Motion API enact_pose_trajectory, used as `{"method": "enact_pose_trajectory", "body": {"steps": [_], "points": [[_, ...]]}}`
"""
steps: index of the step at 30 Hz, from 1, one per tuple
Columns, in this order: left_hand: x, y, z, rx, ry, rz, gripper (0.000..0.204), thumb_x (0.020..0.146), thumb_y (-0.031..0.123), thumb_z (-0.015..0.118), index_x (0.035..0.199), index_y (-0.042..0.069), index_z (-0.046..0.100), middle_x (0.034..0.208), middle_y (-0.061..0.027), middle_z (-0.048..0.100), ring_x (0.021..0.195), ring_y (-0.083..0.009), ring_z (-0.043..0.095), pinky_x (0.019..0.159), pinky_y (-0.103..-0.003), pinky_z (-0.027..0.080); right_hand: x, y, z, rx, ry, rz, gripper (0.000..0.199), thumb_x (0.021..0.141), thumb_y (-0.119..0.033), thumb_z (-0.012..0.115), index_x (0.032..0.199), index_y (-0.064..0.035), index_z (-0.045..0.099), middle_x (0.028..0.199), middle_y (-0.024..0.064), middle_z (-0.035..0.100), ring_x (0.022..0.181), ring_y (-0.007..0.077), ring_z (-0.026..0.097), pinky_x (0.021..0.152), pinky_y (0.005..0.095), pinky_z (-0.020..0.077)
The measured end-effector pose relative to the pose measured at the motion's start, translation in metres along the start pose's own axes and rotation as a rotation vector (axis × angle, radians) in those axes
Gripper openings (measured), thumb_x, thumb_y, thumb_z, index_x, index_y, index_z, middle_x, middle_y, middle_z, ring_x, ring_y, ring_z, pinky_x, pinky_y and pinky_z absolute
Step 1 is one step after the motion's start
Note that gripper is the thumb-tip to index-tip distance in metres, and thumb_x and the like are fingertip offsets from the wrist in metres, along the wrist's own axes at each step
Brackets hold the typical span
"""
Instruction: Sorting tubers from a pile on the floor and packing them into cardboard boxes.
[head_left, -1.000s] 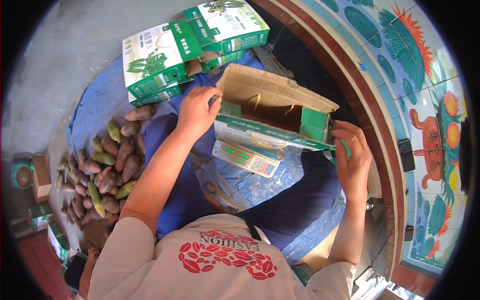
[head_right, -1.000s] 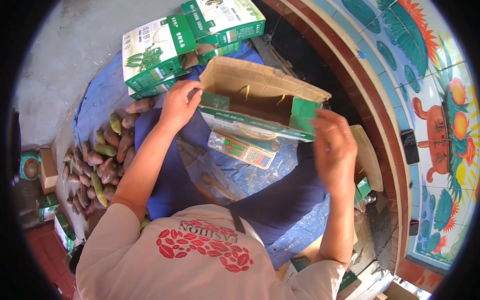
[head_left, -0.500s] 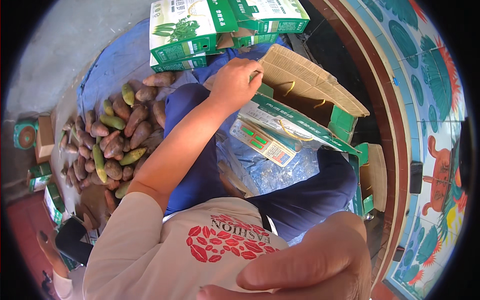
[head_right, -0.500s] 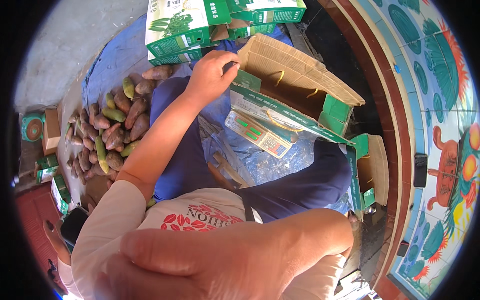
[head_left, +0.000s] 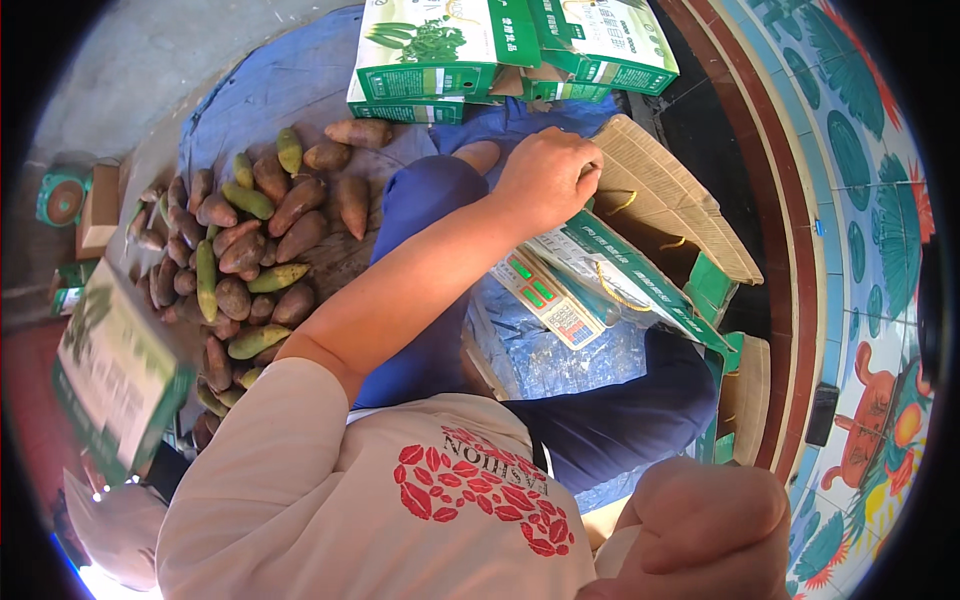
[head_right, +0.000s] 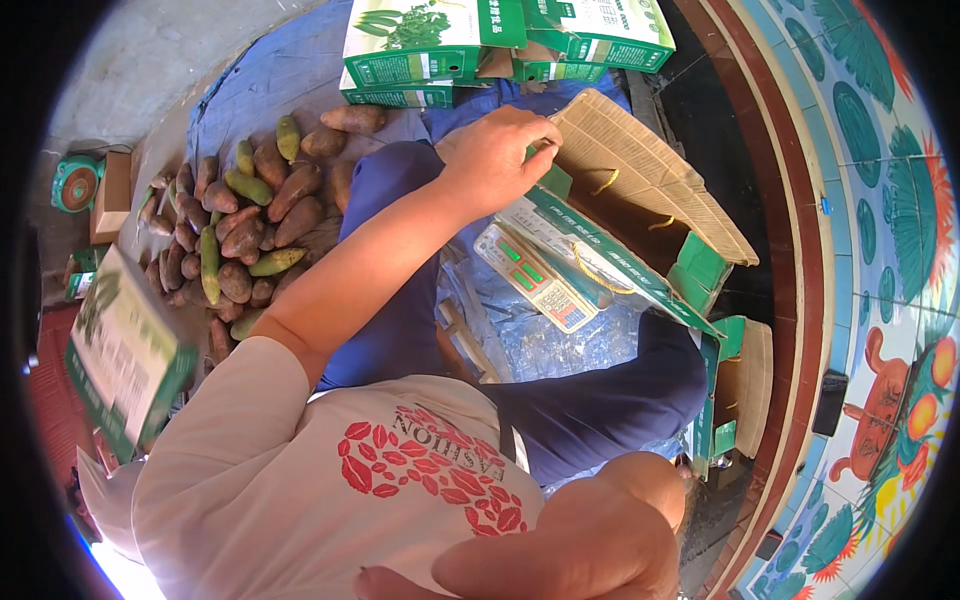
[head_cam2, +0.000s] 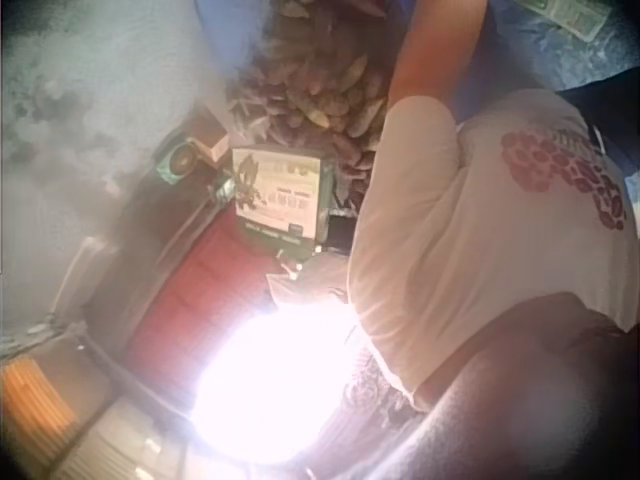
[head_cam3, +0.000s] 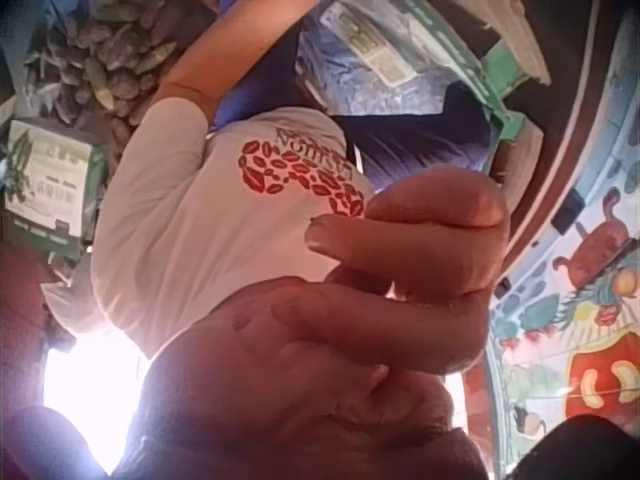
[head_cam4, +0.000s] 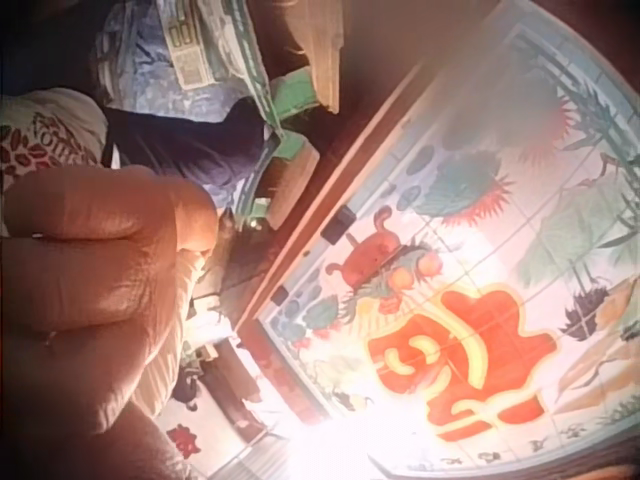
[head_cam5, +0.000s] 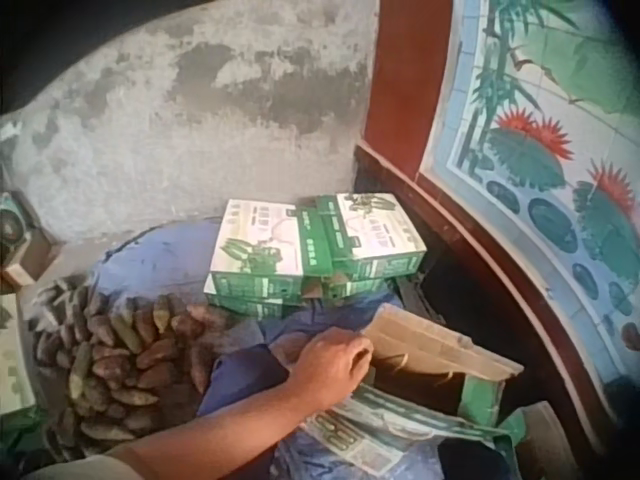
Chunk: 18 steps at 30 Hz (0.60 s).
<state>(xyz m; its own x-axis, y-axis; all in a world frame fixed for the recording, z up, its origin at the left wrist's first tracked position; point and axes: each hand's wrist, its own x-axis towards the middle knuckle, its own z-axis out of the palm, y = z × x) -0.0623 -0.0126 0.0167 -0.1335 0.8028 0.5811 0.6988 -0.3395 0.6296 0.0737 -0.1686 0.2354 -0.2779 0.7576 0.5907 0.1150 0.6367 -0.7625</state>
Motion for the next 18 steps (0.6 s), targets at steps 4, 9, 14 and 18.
{"method": "enact_pose_trajectory", "body": {"steps": [4, 9, 14, 18], "points": [[0.004, 0.007, 0.003, -0.04, 0.01, -0.007, 0.004, 0.073, 0.009, 0.058, 0.073, 0.006, 0.061, 0.072, -0.01, 0.061, 0.074, -0.0312, 0.057, 0.07, -0.042, 0.046, -0.004, 0.02, 0.013, 0.087, -0.007, -0.212, 0.008, 0.071, -0.023, 0.064, 0.075, -0.019, 0.059, 0.076, 0.0003, 0.059, 0.056, 0.0151, 0.047, 0.049, 0.0242, 0.0376], [0.003, 0.006, 0.002, -0.017, 0.014, -0.022, 0.004, 0.073, 0.009, 0.059, 0.073, 0.006, 0.062, 0.072, -0.0096, 0.062, 0.074, -0.0306, 0.057, 0.069, -0.042, 0.046, 0.015, 0.016, 0.007, 0.064, -0.198, -0.219, 0.009, 0.07, -0.024, 0.064, 0.075, -0.0177, 0.06, 0.078, 0.0005, 0.061, 0.059, 0.0163, 0.052, 0.05, 0.0245, 0.0409], [0.003, 0.003, 0.003, 0.012, -0.01, -0.013, 0.007, 0.076, 0.01, 0.062, 0.082, 0.006, 0.063, 0.076, -0.0082, 0.063, 0.077, -0.0287, 0.059, 0.069, -0.04, 0.047, 0.023, 0.04, 0.021, 0.204, -0.169, -0.824, 0.014, 0.068, -0.027, 0.063, 0.077, -0.0166, 0.061, 0.079, 0.0008, 0.062, 0.06, 0.0167, 0.055, 0.052, 0.0243, 0.0435], [0.003, 0.002, 0.003, 0.006, -0.02, -0.015, 0.006, 0.076, 0.009, 0.062, 0.081, 0.006, 0.062, 0.076, -0.0082, 0.063, 0.077, -0.029, 0.059, 0.069, -0.04, 0.047, 0.006, 0.015, 0.003, 0.076, -0.303, -0.096, 0.015, 0.077, -0.03, 0.062, 0.077, -0.0148, 0.061, 0.082, 0.003, 0.063, 0.059, 0.0155, 0.054, 0.052, 0.0245, 0.0441]]}}
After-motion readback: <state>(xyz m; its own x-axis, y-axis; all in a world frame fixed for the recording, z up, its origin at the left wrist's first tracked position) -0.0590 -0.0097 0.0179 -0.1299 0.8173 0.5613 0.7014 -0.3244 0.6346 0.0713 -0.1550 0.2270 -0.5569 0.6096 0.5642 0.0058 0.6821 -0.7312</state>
